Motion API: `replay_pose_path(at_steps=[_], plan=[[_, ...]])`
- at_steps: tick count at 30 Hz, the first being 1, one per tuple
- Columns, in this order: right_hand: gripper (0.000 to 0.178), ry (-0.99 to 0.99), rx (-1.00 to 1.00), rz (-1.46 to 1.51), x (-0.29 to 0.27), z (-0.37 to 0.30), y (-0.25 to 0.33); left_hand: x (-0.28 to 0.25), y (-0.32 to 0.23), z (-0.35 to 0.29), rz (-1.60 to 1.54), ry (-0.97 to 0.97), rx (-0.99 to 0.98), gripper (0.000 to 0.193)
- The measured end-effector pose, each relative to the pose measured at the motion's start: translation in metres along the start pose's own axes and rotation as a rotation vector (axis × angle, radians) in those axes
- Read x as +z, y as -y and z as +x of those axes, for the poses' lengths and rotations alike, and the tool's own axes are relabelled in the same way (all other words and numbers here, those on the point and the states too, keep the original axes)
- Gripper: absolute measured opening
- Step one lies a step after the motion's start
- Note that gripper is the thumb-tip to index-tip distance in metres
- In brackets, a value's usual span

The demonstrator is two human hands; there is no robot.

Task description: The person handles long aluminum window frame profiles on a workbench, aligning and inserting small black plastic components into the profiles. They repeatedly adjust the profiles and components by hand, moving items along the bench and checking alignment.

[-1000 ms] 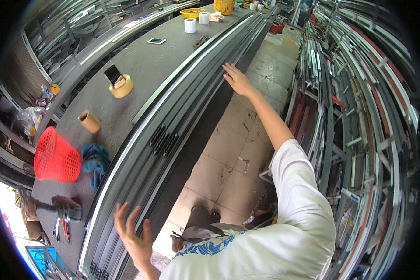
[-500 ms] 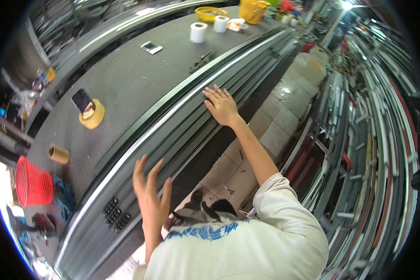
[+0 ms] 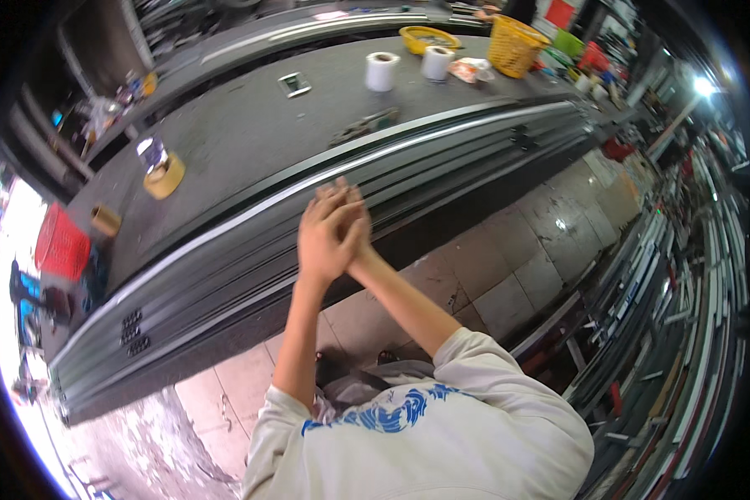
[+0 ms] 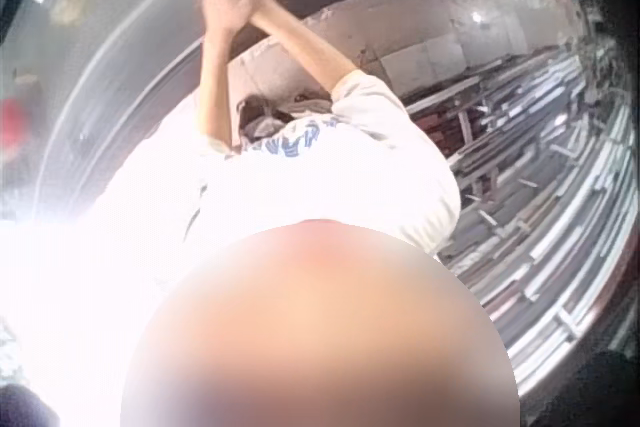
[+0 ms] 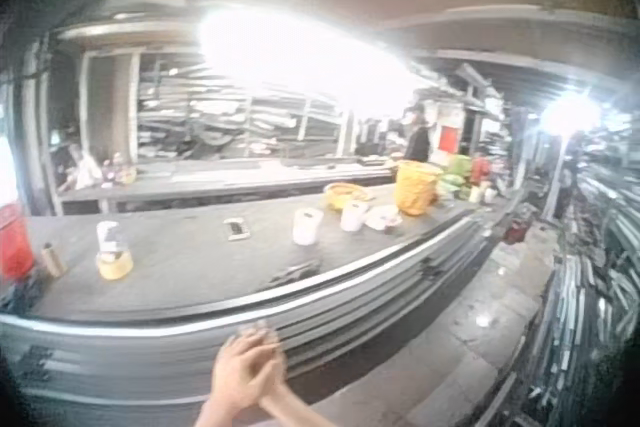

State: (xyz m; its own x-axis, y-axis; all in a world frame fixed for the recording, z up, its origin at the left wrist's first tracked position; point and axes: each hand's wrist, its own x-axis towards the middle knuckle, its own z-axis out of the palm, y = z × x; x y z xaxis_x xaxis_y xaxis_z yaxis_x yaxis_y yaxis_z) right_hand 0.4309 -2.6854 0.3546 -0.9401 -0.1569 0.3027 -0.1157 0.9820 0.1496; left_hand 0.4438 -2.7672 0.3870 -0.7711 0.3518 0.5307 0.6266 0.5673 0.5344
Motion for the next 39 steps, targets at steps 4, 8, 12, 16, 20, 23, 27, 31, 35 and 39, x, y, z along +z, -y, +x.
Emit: replay_pose_path(at_steps=[4,8,12,16,20,23,27,31,35,39], plan=[[0.059,-0.117,0.034,0.315,0.007,0.005,-0.001,-0.010,0.011,0.011,-0.227,-0.023,0.014,0.024],[0.042,-0.353,0.066,0.543,0.006,0.001,-0.003,-0.013,0.020,0.020,0.065,-0.143,-0.138,0.023],[0.031,-0.472,0.071,0.666,0.000,0.000,-0.005,-0.008,0.025,0.016,-0.062,-0.146,-0.288,0.022],[0.028,-0.457,0.076,0.697,-0.002,0.000,-0.004,-0.007,0.027,0.015,0.036,-0.219,-0.188,0.020],[0.026,-0.531,0.063,0.711,0.000,-0.002,-0.004,-0.009,0.027,0.016,-0.027,-0.193,-0.237,0.020],[0.026,-0.564,0.076,0.710,0.000,-0.002,-0.005,-0.009,0.026,0.016,-0.059,-0.180,-0.252,0.020],[0.026,-0.610,0.086,0.687,-0.002,-0.003,-0.005,-0.008,0.026,0.016,-0.072,-0.198,-0.238,0.020],[0.027,-0.548,0.088,0.732,-0.001,-0.004,-0.005,-0.006,0.028,0.017,-0.086,-0.196,-0.253,0.020],[0.025,-0.617,0.074,0.713,0.002,-0.003,-0.004,-0.006,0.028,0.016,-0.066,-0.199,-0.246,0.021],[0.028,-0.562,0.094,0.679,0.002,-0.002,-0.003,-0.007,0.029,0.016,-0.069,-0.205,-0.244,0.020]])
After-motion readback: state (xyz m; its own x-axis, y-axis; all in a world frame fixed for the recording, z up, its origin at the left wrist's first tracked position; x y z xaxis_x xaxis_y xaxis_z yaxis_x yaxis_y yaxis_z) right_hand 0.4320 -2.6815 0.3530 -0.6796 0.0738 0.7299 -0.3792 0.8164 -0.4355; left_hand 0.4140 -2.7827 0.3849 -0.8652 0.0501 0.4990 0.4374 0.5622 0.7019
